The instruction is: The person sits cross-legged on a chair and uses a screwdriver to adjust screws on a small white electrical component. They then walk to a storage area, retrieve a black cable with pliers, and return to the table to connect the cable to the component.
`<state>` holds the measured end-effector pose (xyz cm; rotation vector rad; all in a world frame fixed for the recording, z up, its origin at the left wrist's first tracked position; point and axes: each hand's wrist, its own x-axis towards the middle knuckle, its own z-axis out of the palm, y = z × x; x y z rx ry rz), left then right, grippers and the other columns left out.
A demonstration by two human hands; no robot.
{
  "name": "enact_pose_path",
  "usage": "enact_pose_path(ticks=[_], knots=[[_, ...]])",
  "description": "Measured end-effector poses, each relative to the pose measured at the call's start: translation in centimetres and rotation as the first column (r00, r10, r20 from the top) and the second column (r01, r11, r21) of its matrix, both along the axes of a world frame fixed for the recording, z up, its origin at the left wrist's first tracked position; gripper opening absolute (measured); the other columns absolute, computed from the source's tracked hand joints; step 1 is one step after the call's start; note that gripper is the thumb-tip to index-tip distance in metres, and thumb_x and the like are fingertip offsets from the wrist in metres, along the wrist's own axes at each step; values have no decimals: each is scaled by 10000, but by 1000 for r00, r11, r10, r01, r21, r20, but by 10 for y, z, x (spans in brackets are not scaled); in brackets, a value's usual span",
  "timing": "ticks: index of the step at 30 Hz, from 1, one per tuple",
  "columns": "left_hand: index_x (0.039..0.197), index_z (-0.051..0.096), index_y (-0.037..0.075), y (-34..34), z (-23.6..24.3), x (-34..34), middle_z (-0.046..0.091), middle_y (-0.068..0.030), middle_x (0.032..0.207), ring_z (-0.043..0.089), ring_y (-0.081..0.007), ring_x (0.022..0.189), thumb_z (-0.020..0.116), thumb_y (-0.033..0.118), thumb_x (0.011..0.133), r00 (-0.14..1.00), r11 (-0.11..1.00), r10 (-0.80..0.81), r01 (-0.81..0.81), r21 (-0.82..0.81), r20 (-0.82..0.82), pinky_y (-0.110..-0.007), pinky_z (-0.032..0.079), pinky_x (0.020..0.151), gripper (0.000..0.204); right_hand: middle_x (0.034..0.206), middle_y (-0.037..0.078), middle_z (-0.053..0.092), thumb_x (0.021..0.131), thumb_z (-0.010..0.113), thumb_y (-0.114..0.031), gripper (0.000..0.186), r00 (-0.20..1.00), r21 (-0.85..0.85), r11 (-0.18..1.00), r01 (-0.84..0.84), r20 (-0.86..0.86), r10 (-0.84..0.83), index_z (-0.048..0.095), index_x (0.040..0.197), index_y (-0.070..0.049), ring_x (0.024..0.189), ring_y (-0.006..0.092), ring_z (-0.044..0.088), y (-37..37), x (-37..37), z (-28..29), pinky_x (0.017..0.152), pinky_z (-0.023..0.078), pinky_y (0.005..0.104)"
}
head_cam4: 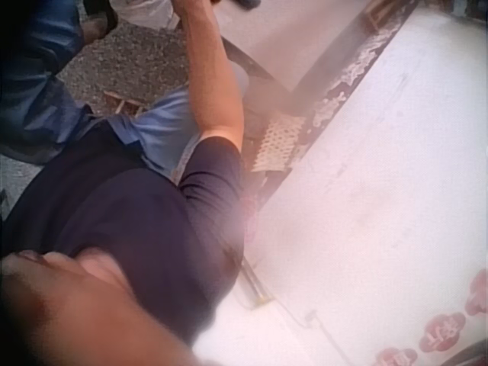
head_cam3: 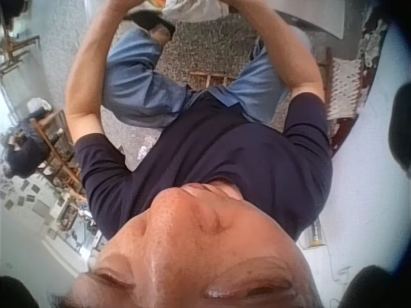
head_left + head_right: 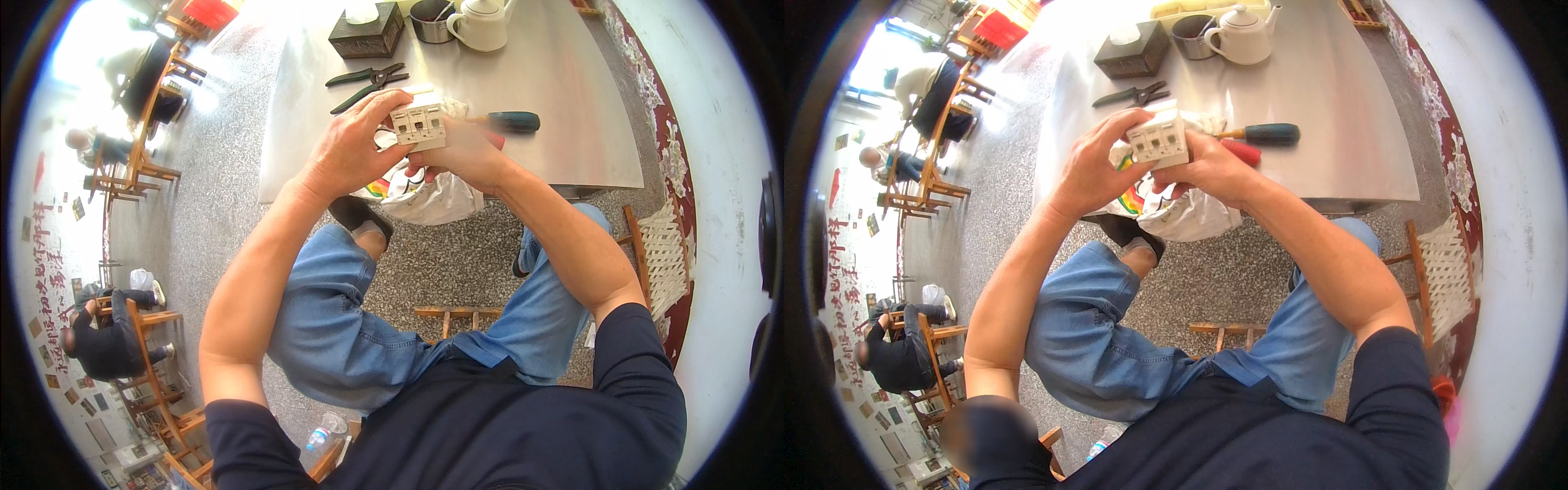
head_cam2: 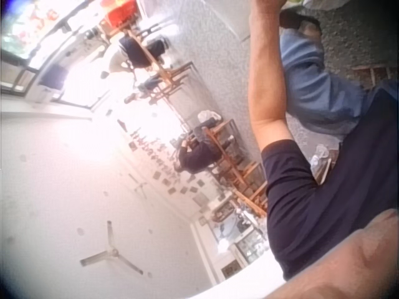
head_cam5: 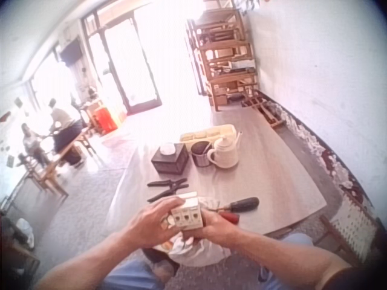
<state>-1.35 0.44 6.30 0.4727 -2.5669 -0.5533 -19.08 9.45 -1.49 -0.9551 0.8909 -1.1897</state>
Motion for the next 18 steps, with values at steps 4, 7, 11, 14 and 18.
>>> enact_pose_path(ticks=[4,7,11,14,18], knots=[[1267,615,60,0,0,-1,685,-140,1184,695,-267,991,819,118,764,1000,1000,-10,10,8,-5,-365,560,884,545,1089,86,679,899,687,8,418,1000,19,1000,-18,23,18,535,1288,-18,904,172,710,-1,-2,-2,683,586,275],[1262,613,56,0,0,-2,681,-130,1185,687,-251,930,824,114,756,999,999,-34,33,-7,-25,-354,565,847,552,1106,85,690,901,705,3,407,997,24,999,-47,62,46,548,1275,-33,925,183,715,-1,-4,-6,698,593,287],[1254,610,45,0,0,-1,668,-124,1205,676,-239,890,829,102,743,996,996,-66,63,-59,-55,-340,565,811,559,1109,84,690,907,708,-1,410,987,31,995,-100,128,95,551,1283,-45,929,186,717,-1,-5,-6,699,593,285],[1250,584,45,1,3,-1,645,-143,1248,685,-314,1046,805,140,760,998,995,-68,67,-70,-10,-380,588,872,546,1112,85,689,909,709,-5,415,987,34,994,-105,128,100,550,1290,-47,934,188,718,0,-6,-6,702,598,282],[1247,587,56,1,2,0,646,-141,1251,674,-330,1067,811,157,747,998,995,-59,59,-85,0,-391,579,882,558,1119,89,687,914,706,-9,406,984,33,991,-126,133,121,551,1288,-37,944,190,719,-1,-6,-7,711,603,277]])
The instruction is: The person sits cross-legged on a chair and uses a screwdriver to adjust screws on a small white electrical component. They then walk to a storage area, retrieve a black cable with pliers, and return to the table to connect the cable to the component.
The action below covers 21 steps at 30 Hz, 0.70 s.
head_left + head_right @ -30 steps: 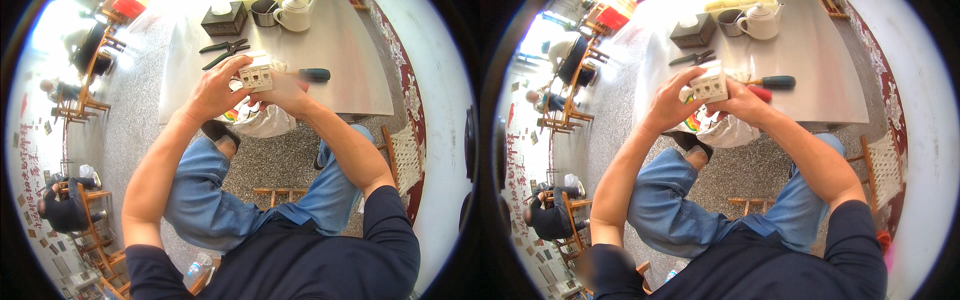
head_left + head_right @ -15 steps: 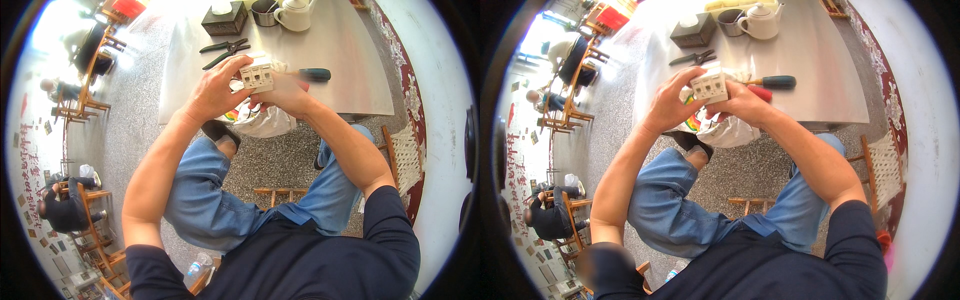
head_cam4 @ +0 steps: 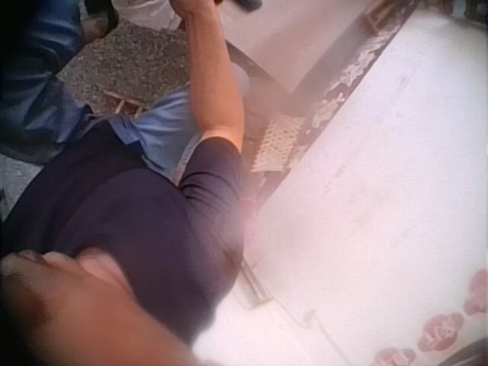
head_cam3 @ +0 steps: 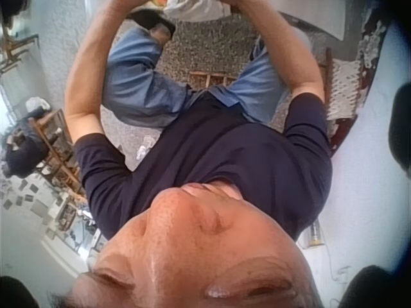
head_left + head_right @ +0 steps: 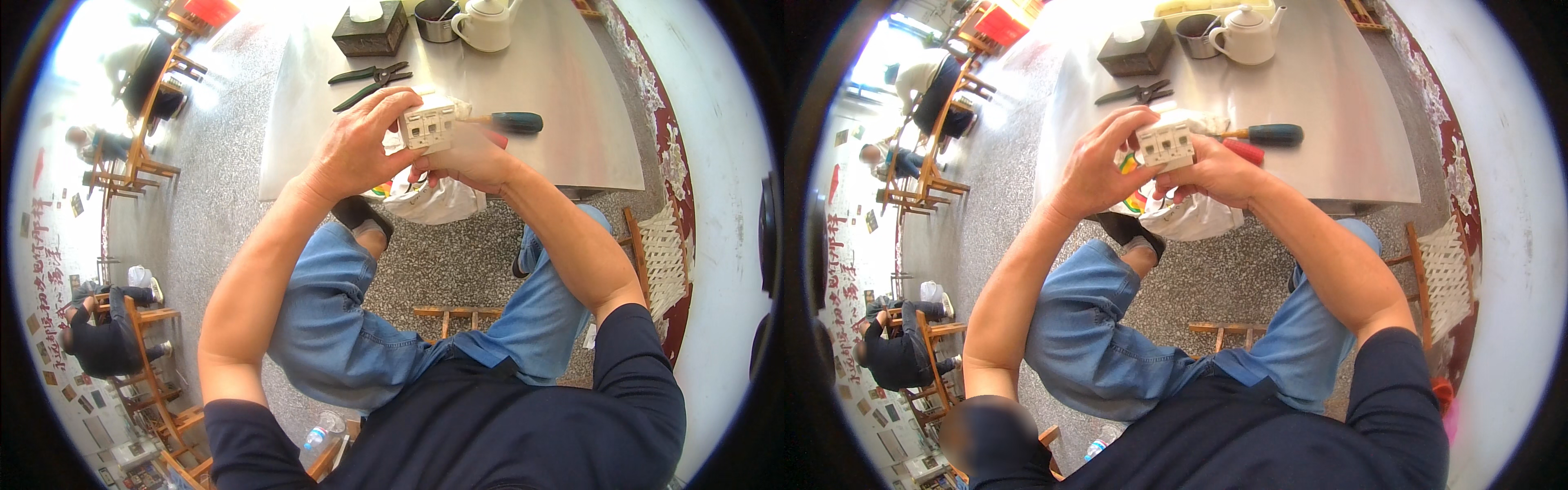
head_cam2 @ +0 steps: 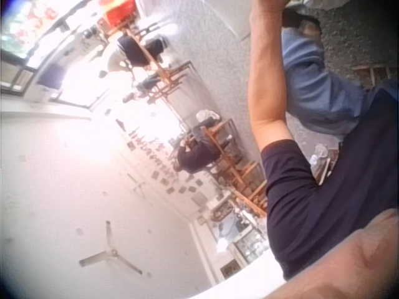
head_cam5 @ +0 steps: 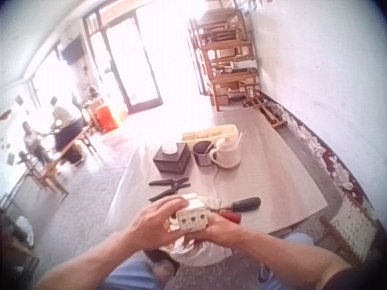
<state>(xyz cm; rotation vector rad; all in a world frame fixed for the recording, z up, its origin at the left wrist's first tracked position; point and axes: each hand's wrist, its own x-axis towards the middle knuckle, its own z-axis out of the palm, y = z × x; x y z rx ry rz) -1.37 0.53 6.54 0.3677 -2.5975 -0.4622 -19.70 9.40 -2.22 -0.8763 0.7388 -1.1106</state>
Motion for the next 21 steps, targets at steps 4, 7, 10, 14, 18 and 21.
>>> enact_pose_path(ticks=[4,7,10,14,18,21], knots=[[1240,592,62,1,1,1,647,-140,1254,668,-339,1075,819,171,733,1000,1000,8,-8,-19,6,-401,571,891,566,1119,90,688,915,707,-14,388,1000,-11,1000,-28,6,28,561,1274,-30,949,191,720,0,0,1,720,606,275],[1228,601,66,1,0,1,650,-138,1250,667,-340,1077,827,184,724,1000,999,8,-8,-35,-1,-404,569,894,565,1113,92,691,912,709,-13,371,999,-13,999,-39,14,39,576,1258,-26,944,191,722,1,-1,2,727,607,274],[1213,613,66,2,2,0,653,-137,1244,668,-338,1076,835,192,716,1000,999,2,-2,-37,-12,-402,569,891,558,1100,93,695,908,713,-14,351,999,-2,999,-44,17,44,591,1238,-21,937,191,724,1,-2,1,730,609,275],[1221,623,29,2,1,0,656,-125,1233,658,-207,829,850,134,732,997,997,-33,28,-76,-65,-316,566,753,549,1073,94,702,905,717,-17,335,998,-7,998,-62,25,63,604,1220,-17,933,187,725,1,-3,0,730,611,279],[1214,635,27,2,0,1,658,-124,1224,654,-199,813,860,147,733,998,998,-17,13,-57,-65,-313,566,741,544,1055,89,706,910,714,-29,324,995,1,996,-87,51,86,611,1217,-26,919,176,721,4,-3,3,732,610,277],[1213,639,27,1,-1,1,662,-119,1215,647,-189,799,864,151,734,998,999,-3,1,-38,-68,-310,564,732,544,1054,79,708,914,714,-47,324,995,4,996,-86,50,85,613,1221,-33,906,165,717,4,-3,3,737,608,277]])
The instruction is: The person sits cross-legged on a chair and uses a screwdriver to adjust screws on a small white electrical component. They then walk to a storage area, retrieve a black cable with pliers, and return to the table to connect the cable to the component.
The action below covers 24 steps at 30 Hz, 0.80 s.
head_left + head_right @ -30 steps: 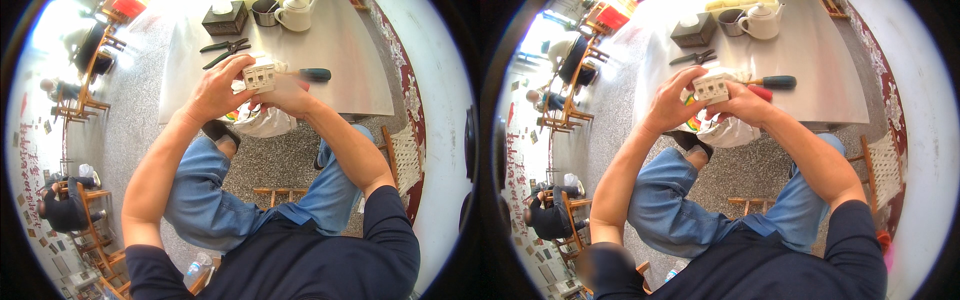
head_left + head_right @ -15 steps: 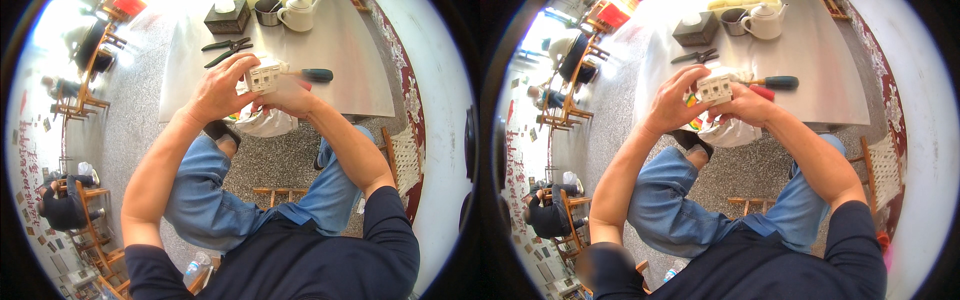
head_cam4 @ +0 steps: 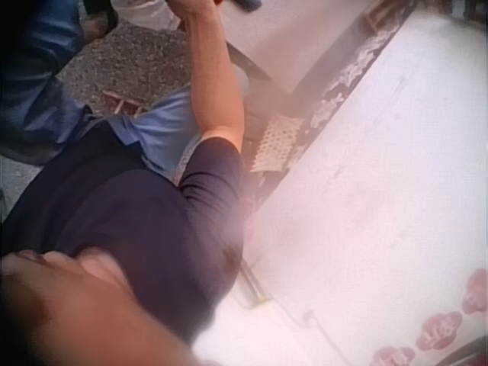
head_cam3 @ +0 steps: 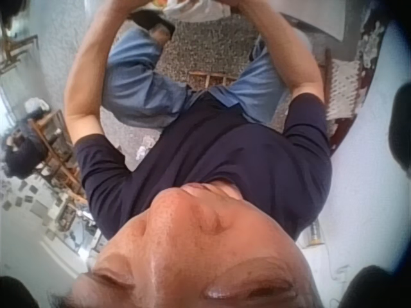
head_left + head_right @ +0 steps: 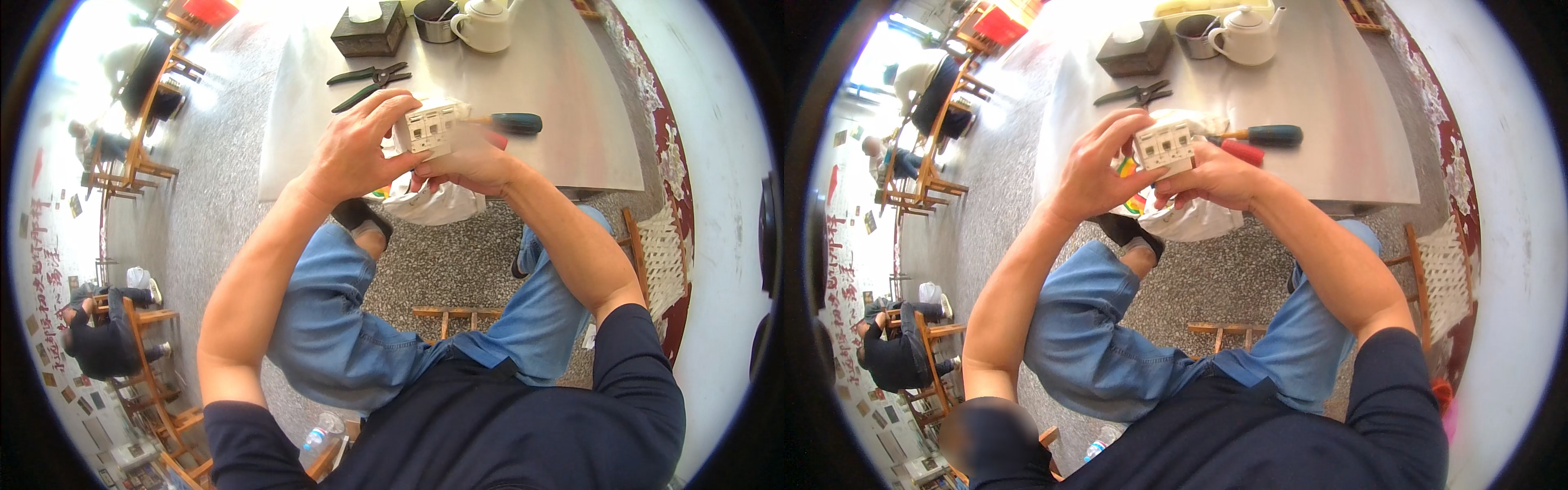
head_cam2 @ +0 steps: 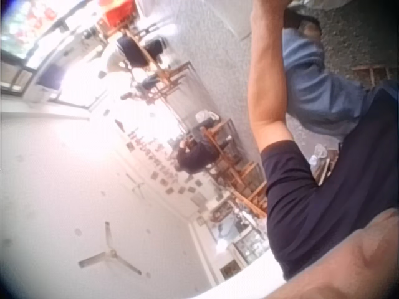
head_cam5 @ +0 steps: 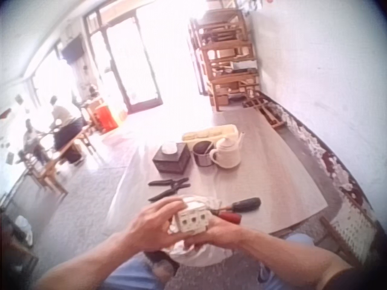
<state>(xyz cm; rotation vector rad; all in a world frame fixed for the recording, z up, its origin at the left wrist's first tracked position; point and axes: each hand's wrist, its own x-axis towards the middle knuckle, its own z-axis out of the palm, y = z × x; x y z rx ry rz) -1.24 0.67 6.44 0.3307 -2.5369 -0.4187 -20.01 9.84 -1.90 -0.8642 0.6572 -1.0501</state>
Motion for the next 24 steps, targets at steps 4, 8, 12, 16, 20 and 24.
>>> enact_pose_path(ticks=[4,8,12,16,20,24], knots=[[1215,640,28,2,2,1,668,-111,1202,640,-178,786,869,158,733,1000,998,23,-24,53,20,-304,558,718,549,1053,61,710,912,721,-74,331,999,-14,1000,24,-24,-25,614,1223,-41,895,145,711,1,1,3,740,599,273],[1233,619,48,0,2,1,653,-113,1216,694,-251,815,832,232,769,997,997,42,-45,62,58,-352,589,735,543,1051,53,713,904,729,-99,345,995,-25,999,44,-86,-46,612,1225,-50,888,124,705,1,0,4,723,575,255],[1257,614,46,-2,0,5,651,-126,1224,692,-245,805,830,233,772,996,998,52,-55,42,71,-354,587,741,562,1050,50,713,900,733,-110,354,989,-33,998,62,-132,-66,610,1227,-50,885,116,702,-1,1,2,705,558,248],[1248,638,33,-1,-1,3,670,-132,1211,682,-226,838,863,186,748,997,997,61,-63,40,52,-329,567,721,569,1067,56,708,893,736,-95,375,986,-42,995,95,-131,-100,605,1240,-38,886,122,702,-1,2,1,705,562,255],[1241,650,23,0,-1,2,678,-139,1215,689,-229,882,877,159,739,997,997,61,-63,49,43,-320,561,717,568,1083,70,704,881,739,-63,399,985,-40,993,114,-129,-118,598,1252,-26,897,137,707,-3,2,-2,719,572,264],[1275,622,37,-2,-1,4,655,-147,1244,712,-262,885,844,206,768,997,998,54,-56,27,64,-352,592,766,579,1089,82,707,871,737,-36,400,987,-16,991,132,-95,-133,600,1247,-19,914,151,714,-1,3,1,728,588,271]])
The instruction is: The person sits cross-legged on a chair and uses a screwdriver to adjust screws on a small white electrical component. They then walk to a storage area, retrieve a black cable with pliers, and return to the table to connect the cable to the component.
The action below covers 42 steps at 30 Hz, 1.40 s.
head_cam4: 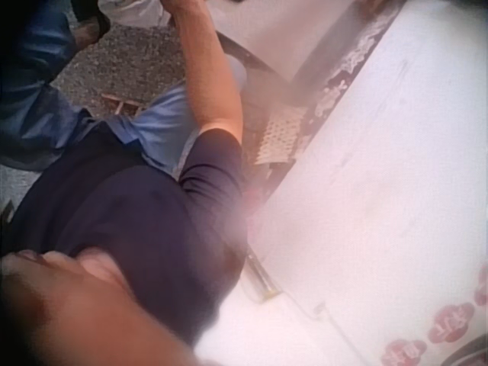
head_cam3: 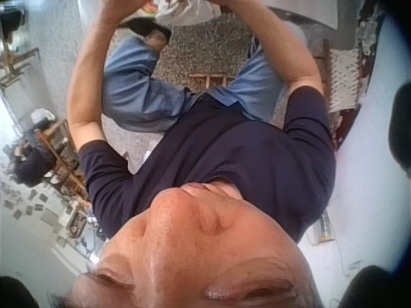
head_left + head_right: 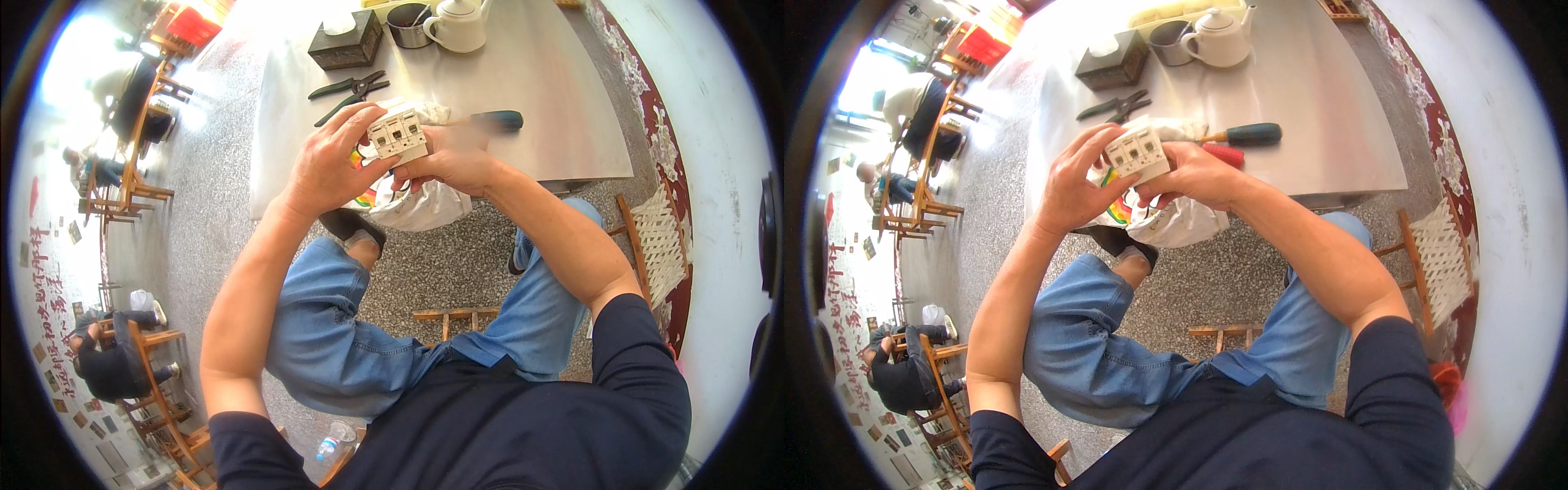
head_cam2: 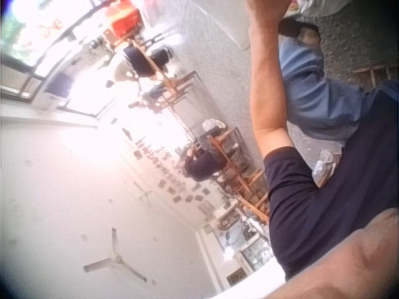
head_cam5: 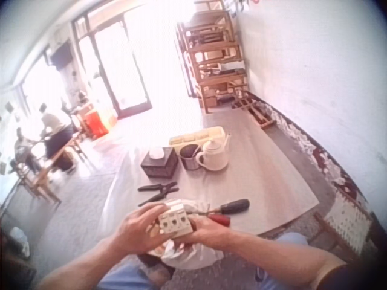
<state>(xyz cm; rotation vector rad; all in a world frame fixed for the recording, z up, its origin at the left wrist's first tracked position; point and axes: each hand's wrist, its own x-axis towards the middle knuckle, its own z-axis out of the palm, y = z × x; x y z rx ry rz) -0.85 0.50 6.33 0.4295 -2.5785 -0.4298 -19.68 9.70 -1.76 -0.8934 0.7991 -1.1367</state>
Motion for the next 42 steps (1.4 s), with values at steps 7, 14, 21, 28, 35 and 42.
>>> enact_pose_path(ticks=[7,14,21,28,35,42], knots=[[1256,656,43,-2,-1,0,689,-152,1222,714,-279,1001,873,196,753,1000,999,26,-26,-37,2,-348,589,790,568,1087,87,715,866,739,-32,395,1000,8,1000,-1,-6,2,607,1237,-9,920,156,719,0,-1,1,733,596,270],[1245,661,47,-1,2,0,693,-168,1218,709,-310,1057,872,214,755,997,998,63,-62,-21,46,-375,591,853,558,1084,85,719,866,740,-46,379,1000,13,1000,0,-28,0,622,1224,-7,918,154,719,2,-1,3,732,592,266],[1215,673,37,-5,0,3,701,-168,1194,710,-302,1052,866,204,755,998,997,49,-47,-68,37,-379,583,879,527,1066,81,722,867,742,-57,369,999,17,1000,2,-46,-1,627,1213,-3,905,148,717,2,0,4,727,588,256],[1211,665,24,-7,0,2,732,-151,1065,740,-237,829,849,247,769,996,991,74,-78,104,42,-331,599,752,528,989,84,733,886,714,-85,300,995,13,999,-34,-92,36,646,1166,-1,863,136,719,2,-2,4,684,567,239],[1188,692,-16,-6,3,2,755,-127,946,743,-192,827,846,244,774,991,966,113,-125,226,67,-308,592,764,512,939,78,739,895,710,-106,265,994,12,1000,-26,-102,27,659,1133,-3,825,123,716,2,0,2,660,554,234],[1209,674,-44,-5,6,4,753,-115,976,714,-138,874,827,162,800,980,928,158,-188,323,118,-295,572,801,484,913,73,743,921,715,-133,255,990,-2,999,-32,-139,31,668,1136,-3,798,118,716,0,-2,-3,627,550,230]])
